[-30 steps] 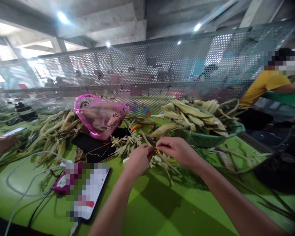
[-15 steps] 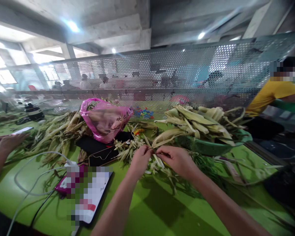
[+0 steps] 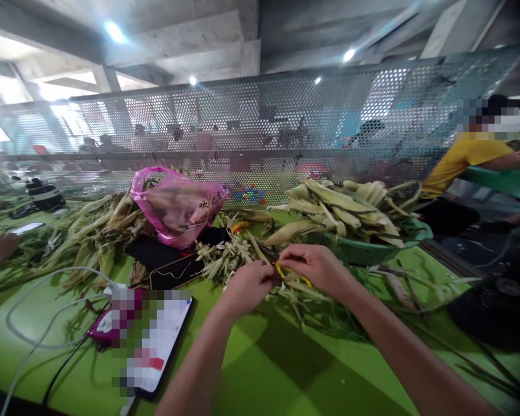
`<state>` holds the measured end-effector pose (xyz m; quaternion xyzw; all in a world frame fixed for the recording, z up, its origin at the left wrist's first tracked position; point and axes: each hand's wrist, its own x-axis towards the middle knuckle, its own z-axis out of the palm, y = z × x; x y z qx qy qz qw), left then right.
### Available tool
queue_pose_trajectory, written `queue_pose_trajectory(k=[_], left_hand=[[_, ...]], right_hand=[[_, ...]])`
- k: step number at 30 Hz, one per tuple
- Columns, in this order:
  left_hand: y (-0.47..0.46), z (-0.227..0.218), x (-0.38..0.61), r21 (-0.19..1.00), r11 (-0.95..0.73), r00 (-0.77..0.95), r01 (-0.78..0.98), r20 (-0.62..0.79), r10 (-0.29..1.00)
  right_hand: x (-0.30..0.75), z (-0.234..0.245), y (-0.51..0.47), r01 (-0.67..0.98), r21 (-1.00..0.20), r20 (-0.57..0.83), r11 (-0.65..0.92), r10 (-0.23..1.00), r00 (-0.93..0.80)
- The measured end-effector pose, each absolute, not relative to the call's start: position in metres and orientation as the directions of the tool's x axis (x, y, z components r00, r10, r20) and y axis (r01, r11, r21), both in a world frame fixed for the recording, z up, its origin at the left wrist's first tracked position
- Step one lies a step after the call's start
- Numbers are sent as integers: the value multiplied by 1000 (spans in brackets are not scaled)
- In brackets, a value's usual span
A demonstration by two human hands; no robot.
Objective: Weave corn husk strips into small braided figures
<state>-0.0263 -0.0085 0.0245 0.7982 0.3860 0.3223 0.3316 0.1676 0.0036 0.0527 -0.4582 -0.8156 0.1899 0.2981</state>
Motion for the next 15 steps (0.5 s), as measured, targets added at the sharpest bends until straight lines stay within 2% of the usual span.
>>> queue_pose_trajectory(k=[3, 5, 7, 11, 15], left_hand=[[-6, 26, -26, 943, -304, 435, 135, 219, 874], [-3, 24, -26, 981, -194, 310, 29, 175, 935], [2, 20, -26, 986, -165, 190, 11, 160, 969], [7, 14, -27, 960, -211, 96, 183, 196, 976], [3, 13, -28, 817, -331, 103, 473, 322, 941]], right_hand=[[170, 46, 12, 490, -766, 269, 417, 899, -345], [163, 43, 11, 471, -777, 283, 418, 900, -331], [153, 43, 4, 536, -711, 308, 456, 886, -346], [138, 46, -13, 657, -490, 384, 573, 818, -428], [131, 45, -19, 717, -303, 426, 628, 762, -488]])
